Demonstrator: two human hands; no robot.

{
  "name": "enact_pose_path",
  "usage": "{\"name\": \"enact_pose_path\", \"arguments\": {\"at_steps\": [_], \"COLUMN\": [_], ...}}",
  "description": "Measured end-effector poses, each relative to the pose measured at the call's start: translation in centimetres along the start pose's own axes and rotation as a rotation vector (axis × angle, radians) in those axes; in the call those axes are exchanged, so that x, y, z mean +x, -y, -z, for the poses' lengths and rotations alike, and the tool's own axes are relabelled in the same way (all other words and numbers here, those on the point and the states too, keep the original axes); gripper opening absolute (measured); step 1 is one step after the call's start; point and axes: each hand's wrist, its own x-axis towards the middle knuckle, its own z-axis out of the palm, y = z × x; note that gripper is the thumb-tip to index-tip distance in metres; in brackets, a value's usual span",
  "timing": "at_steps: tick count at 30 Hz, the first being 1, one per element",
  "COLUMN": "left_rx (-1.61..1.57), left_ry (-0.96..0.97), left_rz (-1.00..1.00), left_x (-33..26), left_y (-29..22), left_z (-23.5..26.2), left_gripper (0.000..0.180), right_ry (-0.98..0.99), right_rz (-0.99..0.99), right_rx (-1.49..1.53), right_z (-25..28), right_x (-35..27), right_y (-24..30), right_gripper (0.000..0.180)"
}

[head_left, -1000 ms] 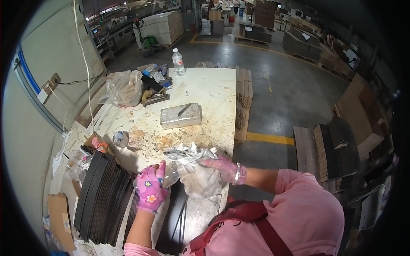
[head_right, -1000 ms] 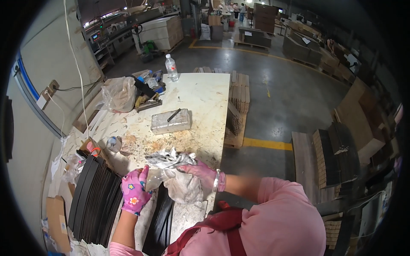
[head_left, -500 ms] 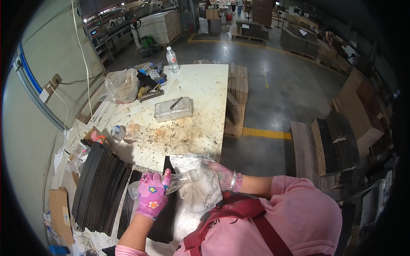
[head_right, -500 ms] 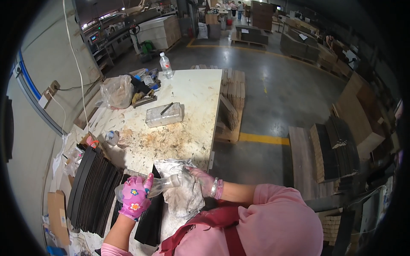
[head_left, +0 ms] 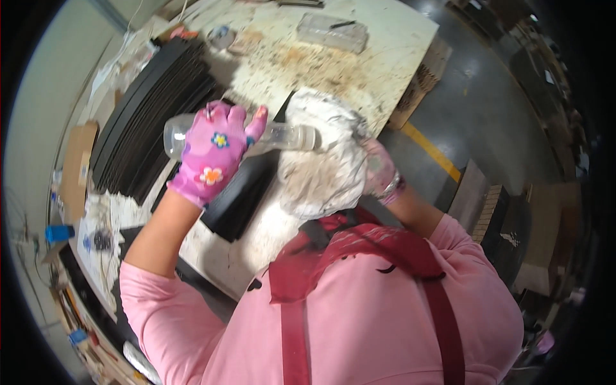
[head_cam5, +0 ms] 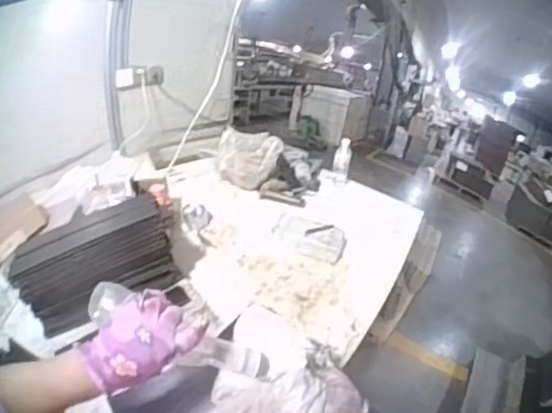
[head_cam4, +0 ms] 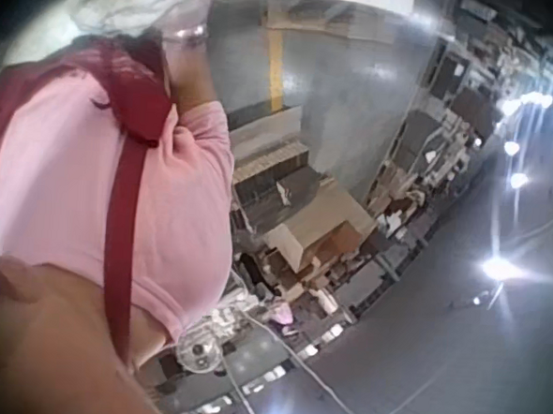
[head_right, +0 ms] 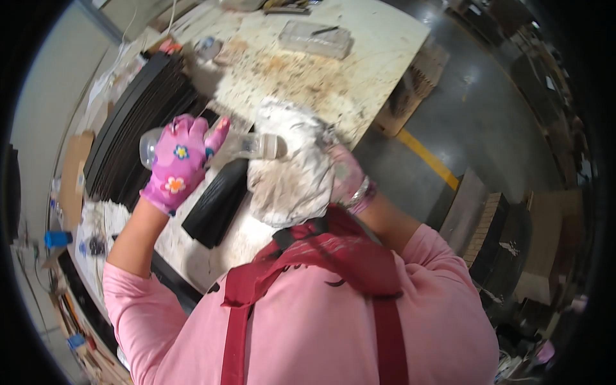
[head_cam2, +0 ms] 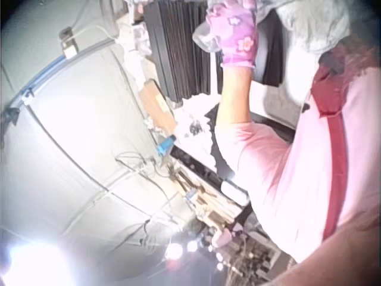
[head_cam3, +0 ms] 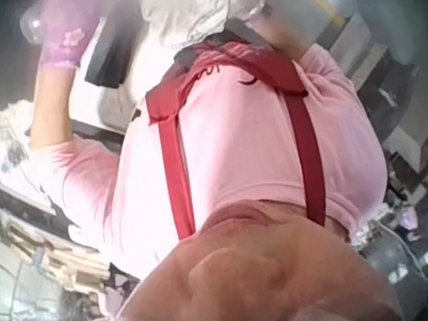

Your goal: The person wipes long black slats with a cloth, handling the slats one at a time and applying liquid from a bottle onto the cloth as needed.

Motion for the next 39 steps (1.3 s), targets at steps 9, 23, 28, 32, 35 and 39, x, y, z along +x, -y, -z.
{"name": "enact_pose_path", "arguments": {"at_steps": [9, 23, 28, 32, 35, 39], "left_rx": [-0.009, 0.001, -0.058, -0.055, -0.057, -0.126], "left_ry": [0.081, 0.150, 0.180, 0.162, 0.173, 0.183], "left_rz": [0.039, -0.003, -0.026, -0.014, 0.005, 0.032], "left_x": [-1.4, 0.1, 1.9, 1.2, -0.1, -0.5], "left_y": [-0.7, -1.3, -1.6, -1.3, -1.2, -1.1], "left_z": [-0.3, -1.5, -1.0, -1.0, -0.8, -0.7], "left_gripper": [0.053, 0.053, 0.059, 0.062, 0.069, 0.067], "right_ry": [-0.018, -0.242, -0.149, -0.244, -0.173, -0.166], "right_rz": [0.096, 0.196, 0.127, 0.125, 0.110, 0.137], "right_rx": [-0.144, -0.288, -0.339, -0.304, -0.155, -0.372], "right_z": [5.8, 5.1, 8.8, 6.6, 5.3, 11.3], "right_x": [-1.1, -0.7, -1.4, -0.6, -1.1, -1.6], "right_y": [0.5, -2.6, -1.7, -1.7, -1.2, 0.5], "right_gripper": [0.041, 0.037, 0.035, 0.037, 0.037, 0.036]}}
